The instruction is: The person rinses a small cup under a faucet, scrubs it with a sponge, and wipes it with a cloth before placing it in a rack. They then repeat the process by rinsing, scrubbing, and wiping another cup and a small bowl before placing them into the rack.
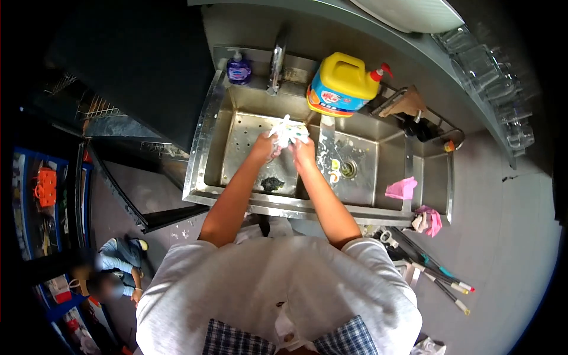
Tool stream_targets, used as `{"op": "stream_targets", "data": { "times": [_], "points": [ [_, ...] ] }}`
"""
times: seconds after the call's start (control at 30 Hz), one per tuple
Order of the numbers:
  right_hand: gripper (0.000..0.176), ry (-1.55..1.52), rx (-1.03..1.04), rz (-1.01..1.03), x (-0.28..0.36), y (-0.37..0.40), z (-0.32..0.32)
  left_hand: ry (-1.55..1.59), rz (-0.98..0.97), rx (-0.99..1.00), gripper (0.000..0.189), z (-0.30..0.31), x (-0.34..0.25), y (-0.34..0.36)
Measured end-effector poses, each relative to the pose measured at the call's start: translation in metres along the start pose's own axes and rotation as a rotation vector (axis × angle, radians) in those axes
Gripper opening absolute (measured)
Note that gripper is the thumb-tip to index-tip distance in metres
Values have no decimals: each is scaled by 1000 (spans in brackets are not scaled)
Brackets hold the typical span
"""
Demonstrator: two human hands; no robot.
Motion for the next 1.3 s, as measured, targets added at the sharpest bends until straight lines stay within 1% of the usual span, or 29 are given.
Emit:
{"op": "stream_targets", "data": {
  "times": [0.03,0.13,0.17,0.23,0.3,0.33,0.37,0.4,0.43,0.47,0.5,0.53,0.6,0.63,0.67,0.7,0.73,0.77,0.83,0.87,0.9,0.93,1.0,1.03,1.07,1.13,1.17,1.23,1.3],
  "points": [
    [17,-37,-20,12,6,7,-3,-32,16,11,19,1,1,-3],
    [17,-168,0,-34,2,7,-1,-227,9,-104,24,4,2,-11],
    [18,-139,21,-64,-1,4,2,-321,-23,-114,25,7,2,-13],
    [19,-229,-17,-153,-8,2,4,-500,-91,-123,28,13,-1,-22],
    [21,-312,-34,-221,-7,3,7,-496,-105,-123,29,16,3,-30],
    [21,-241,-66,-211,-9,6,13,-498,-107,-124,30,24,5,-33],
    [21,-169,-97,-197,-10,7,19,-748,-147,-99,28,37,8,-46],
    [21,-96,-127,-174,-7,6,27,-582,-95,-103,25,43,18,-58],
    [20,88,-196,-19,-5,7,39,-416,-39,-106,22,33,15,-46],
    [24,391,-250,199,-4,3,57,-249,19,-110,20,28,17,-39],
    [28,695,-334,384,-2,0,78,-160,102,-127,21,29,17,-40],
    [32,1001,-409,571,7,2,92,-145,85,-75,23,31,20,-41],
    [34,1362,-459,640,24,13,102,-119,50,17,27,39,24,-37],
    [32,1489,-325,593,22,13,110,-92,32,70,30,36,22,-35],
    [33,1668,-247,519,5,3,118,-17,61,99,32,36,20,-32],
    [36,1758,-189,460,-12,2,125,64,84,129,34,36,17,-31],
    [40,1852,-131,410,-15,-5,127,149,96,164,35,33,12,-35],
    [40,1813,-102,424,2,-12,119,279,64,165,39,32,12,-38],
    [41,1724,-42,387,22,5,109,212,62,270,40,30,2,-39],
    [40,1641,-76,362,39,1,99,175,68,328,40,28,-3,-40],
    [39,1552,-96,377,42,-23,94,135,91,320,43,24,-6,-44],
    [38,1464,-111,397,47,-51,84,110,72,332,43,17,-14,-45],
    [36,1231,-88,706,68,-89,34,60,48,335,44,5,-26,-30],
    [36,1253,0,745,70,-114,13,214,119,334,42,6,-28,-29],
    [35,1266,84,786,70,-137,-7,219,143,318,39,12,-25,-29],
    [30,1293,129,826,70,-171,-42,225,181,296,34,25,-19,-32],
    [29,1356,174,708,73,-178,-53,213,180,283,31,30,-18,-30],
    [26,1472,265,471,80,-184,-76,158,46,321,30,34,-13,-27],
    [23,1413,145,543,77,-171,-89,360,191,254,27,43,-12,-31]
  ]
}}
Point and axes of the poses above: each hand's wrist, its own y-axis away from the middle knuckle, its own z-axis out of the back of the hand, x = y × z, the point moved 1 cm from there along -y, towards the middle knuckle, and after that the axes turned 9 degrees about y, right-handed, at the moved point
